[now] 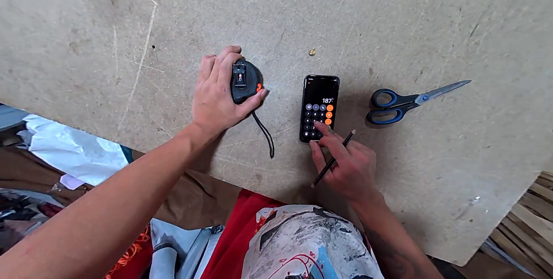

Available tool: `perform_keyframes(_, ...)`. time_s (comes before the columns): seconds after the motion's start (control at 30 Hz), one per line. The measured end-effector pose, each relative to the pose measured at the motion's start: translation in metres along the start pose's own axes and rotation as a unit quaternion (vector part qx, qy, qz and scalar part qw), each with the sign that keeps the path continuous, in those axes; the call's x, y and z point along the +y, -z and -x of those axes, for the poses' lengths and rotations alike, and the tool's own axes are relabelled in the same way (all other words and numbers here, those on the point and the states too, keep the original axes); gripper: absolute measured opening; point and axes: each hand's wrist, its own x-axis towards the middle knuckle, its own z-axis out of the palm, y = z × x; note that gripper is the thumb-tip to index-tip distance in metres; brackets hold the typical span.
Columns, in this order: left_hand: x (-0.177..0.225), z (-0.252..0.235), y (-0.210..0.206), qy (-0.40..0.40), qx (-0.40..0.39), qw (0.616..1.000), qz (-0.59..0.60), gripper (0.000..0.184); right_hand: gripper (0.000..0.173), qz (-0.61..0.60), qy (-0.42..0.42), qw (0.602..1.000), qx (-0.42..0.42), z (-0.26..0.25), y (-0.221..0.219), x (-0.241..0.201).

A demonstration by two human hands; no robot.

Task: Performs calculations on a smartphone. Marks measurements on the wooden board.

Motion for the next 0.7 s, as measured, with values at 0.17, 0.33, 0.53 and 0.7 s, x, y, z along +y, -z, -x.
perform_keyframes(0.17,0.000,0.000,0.000,0.007,0.000,1.000,0.007,0.080,0.026,-0.006,0.002,1.000,0.019,0.004,0.003,0.004)
perform_keyframes(0.33,0.001,0.000,0.002,0.006,-0.002,1.000,0.009,0.079,0.027,0.021,-0.011,1.000,0.000,0.001,0.000,0.007)
perform_keyframes(0.53,0.000,0.000,0.001,0.005,0.001,1.000,0.011,0.079,0.029,-0.024,0.041,0.999,0.015,0.010,-0.001,0.005)
perform_keyframes(0.7,0.001,-0.001,0.001,0.007,0.001,1.000,0.008,0.080,0.028,-0.045,0.024,0.997,0.050,0.019,0.002,0.007)
